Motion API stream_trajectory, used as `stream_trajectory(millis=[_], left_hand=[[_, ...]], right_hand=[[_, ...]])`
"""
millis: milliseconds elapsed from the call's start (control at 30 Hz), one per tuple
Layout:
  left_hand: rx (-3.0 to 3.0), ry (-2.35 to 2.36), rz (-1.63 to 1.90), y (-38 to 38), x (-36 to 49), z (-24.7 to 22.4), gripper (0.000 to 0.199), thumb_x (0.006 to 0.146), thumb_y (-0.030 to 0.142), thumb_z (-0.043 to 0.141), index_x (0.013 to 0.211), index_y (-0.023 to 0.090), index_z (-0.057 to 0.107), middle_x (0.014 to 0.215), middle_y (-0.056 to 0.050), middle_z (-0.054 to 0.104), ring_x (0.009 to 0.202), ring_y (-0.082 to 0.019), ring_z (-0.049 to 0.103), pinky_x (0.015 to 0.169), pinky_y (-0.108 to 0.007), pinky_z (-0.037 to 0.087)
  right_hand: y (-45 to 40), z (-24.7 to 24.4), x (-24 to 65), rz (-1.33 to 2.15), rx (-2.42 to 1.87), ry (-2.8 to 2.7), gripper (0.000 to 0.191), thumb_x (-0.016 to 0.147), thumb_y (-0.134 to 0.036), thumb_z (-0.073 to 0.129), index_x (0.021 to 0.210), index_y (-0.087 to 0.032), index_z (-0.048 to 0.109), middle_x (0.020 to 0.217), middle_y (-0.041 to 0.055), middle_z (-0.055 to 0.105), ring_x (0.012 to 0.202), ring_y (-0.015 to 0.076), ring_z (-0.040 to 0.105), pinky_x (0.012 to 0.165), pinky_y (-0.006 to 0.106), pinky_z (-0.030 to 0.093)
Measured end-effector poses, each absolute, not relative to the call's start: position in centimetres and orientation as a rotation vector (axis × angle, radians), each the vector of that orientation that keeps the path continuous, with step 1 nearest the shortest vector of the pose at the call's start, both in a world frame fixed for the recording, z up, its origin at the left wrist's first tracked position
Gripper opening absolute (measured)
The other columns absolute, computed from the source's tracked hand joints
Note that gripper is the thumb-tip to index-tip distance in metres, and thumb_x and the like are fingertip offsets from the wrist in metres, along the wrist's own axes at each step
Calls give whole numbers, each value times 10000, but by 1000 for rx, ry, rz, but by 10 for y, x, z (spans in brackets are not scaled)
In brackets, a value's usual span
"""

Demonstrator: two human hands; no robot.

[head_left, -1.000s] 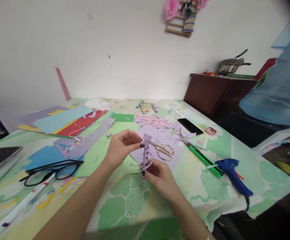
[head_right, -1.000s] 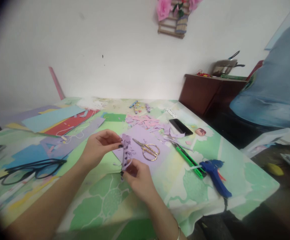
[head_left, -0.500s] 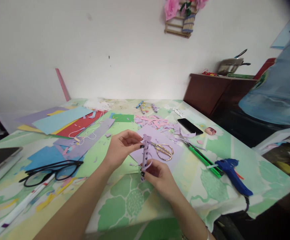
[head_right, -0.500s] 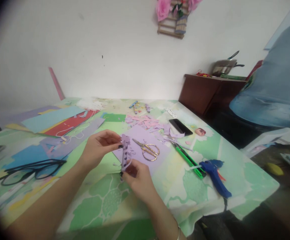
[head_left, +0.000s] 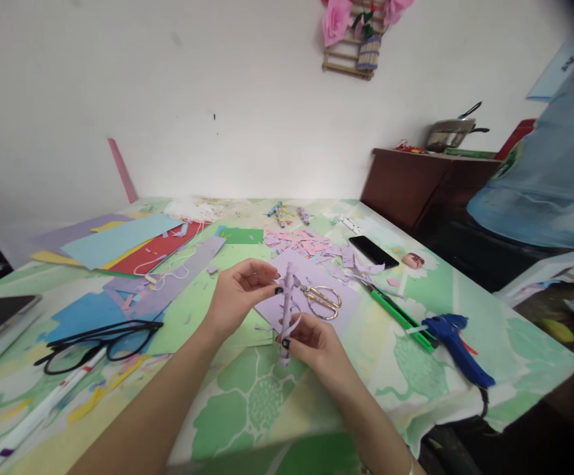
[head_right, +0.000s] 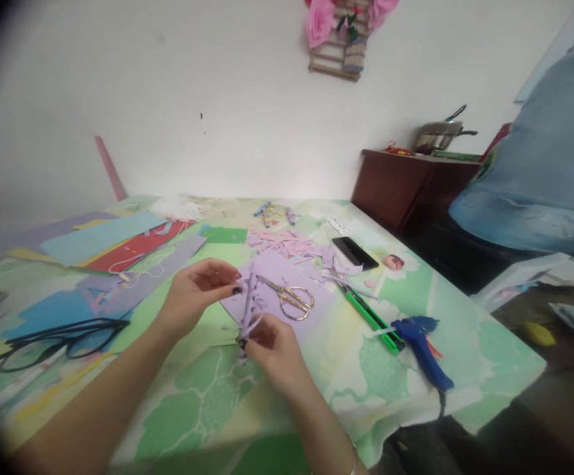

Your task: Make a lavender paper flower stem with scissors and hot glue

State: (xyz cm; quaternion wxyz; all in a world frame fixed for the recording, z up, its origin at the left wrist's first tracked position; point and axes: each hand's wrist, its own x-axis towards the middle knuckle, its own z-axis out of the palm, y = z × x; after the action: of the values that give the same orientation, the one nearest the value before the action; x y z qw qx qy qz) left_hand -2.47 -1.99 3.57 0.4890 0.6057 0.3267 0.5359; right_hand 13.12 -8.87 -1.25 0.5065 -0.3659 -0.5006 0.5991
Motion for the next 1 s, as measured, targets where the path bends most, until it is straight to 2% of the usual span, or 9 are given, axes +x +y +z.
stream_trajectory(millis=[100, 267, 467, 633, 1000], left_hand=[[1451, 790, 1270, -19, -26, 36, 251, 638, 181, 750, 864, 154, 643, 878, -48, 662, 703, -134, 622, 647, -249, 513], [1449, 690, 1146, -19, -28, 37, 400, 632, 138, 749, 1004, 178, 609, 1004, -60, 637, 664, -102, 599, 640, -245, 504], [1486, 680, 1024, -18, -28, 38, 448, 639, 121, 742, 1053, 173, 578, 925, -39, 630, 650, -94, 587, 611, -226, 487], [1525, 648, 1019, -19, -29, 40, 448, 658, 110, 721, 1071, 184, 563, 1059, -68, 596, 659, -91, 587, 604, -232, 493], [1734, 585, 925, -31, -34, 49, 435, 703, 99, 687, 1105, 208, 561, 995, -48, 591, 699, -107, 579, 648, -257, 511]], right_hand=[[-93, -14, 136, 1483, -878, -1184, 234, 663, -284, 723, 827, -166, 604, 732, 11, 625, 691, 132, 575, 644, 244, 447], [-105, -19, 143, 1557, -869, -1206, 223, 678, -292, 723, 814, -155, 612, 754, 23, 637, 697, 125, 566, 647, 232, 433], [-108, -20, 144, 1564, -808, -1229, 185, 698, -276, 717, 789, -146, 621, 732, 5, 590, 683, 105, 532, 629, 209, 423], [-109, -21, 144, 1563, -803, -1230, 174, 713, -266, 704, 814, -148, 626, 731, -2, 562, 674, 100, 518, 620, 208, 429], [-107, -25, 141, 1391, -884, -1291, 102, 748, -195, 615, 843, -167, 591, 749, -9, 542, 694, 107, 516, 642, 212, 428]])
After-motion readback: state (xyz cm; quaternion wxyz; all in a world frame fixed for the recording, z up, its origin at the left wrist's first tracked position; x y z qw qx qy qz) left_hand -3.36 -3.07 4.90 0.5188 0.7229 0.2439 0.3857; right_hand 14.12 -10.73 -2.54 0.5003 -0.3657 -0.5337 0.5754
